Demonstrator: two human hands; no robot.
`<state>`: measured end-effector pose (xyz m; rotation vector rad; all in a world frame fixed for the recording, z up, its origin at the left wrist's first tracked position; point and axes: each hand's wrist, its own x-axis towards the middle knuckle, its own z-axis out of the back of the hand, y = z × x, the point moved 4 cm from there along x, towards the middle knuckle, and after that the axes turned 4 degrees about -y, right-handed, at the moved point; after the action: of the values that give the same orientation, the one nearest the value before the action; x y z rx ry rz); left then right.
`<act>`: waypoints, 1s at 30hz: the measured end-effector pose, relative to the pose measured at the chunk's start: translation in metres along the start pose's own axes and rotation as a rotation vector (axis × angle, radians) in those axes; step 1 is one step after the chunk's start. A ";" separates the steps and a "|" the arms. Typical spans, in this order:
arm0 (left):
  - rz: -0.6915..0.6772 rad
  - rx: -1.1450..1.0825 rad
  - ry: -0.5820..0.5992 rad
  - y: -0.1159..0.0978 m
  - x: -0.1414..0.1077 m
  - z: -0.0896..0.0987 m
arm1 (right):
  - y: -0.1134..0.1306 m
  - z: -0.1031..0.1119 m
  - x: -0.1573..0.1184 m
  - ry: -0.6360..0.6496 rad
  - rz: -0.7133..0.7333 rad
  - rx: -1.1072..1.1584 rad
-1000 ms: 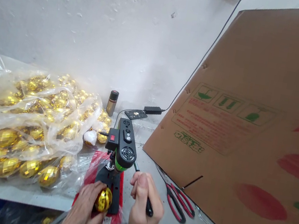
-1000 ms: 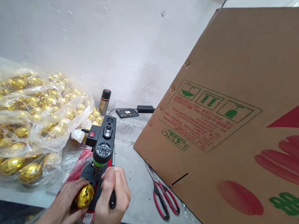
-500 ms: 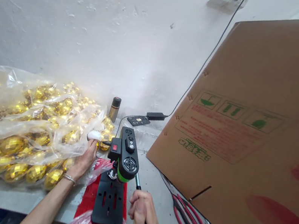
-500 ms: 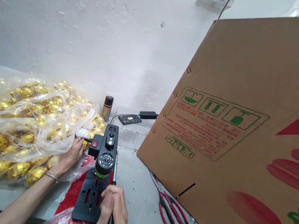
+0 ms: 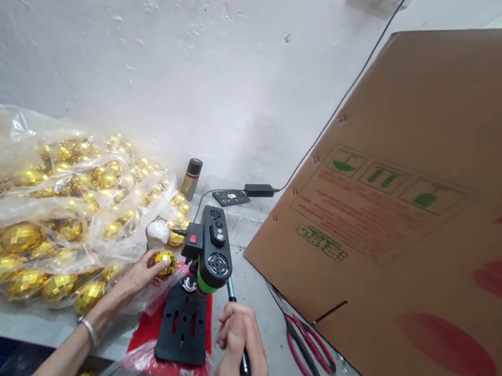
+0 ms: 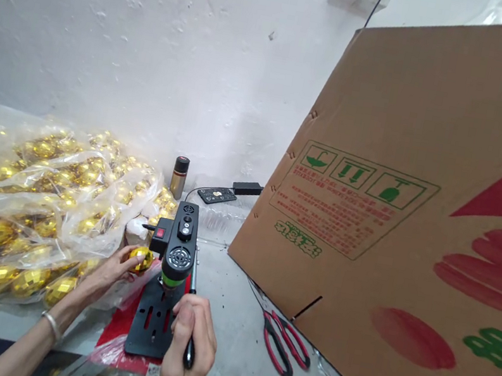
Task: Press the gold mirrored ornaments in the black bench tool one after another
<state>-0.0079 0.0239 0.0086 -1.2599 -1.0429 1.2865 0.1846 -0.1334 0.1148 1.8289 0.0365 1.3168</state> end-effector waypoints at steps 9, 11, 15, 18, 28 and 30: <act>-0.179 0.057 0.043 0.038 -0.057 -0.018 | 0.016 -0.007 0.024 -0.044 -0.106 -0.063; -0.258 0.185 0.068 0.044 -0.063 -0.027 | 0.015 -0.006 0.023 -0.043 -0.103 -0.062; -0.371 0.388 0.090 0.044 -0.068 -0.040 | 0.012 -0.005 0.018 -0.021 -0.079 -0.038; -0.402 0.438 0.102 0.036 -0.066 -0.046 | 0.010 -0.004 0.015 -0.010 -0.073 -0.039; -0.506 0.583 0.153 0.027 -0.056 -0.063 | 0.015 -0.002 0.016 0.026 -0.038 -0.054; -0.525 0.586 0.134 0.032 -0.057 -0.066 | 0.015 -0.002 0.015 0.029 -0.021 -0.053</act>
<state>0.0520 -0.0407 -0.0211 -0.5650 -0.7491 0.9754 0.1837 -0.1342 0.1361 1.7605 0.0359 1.3174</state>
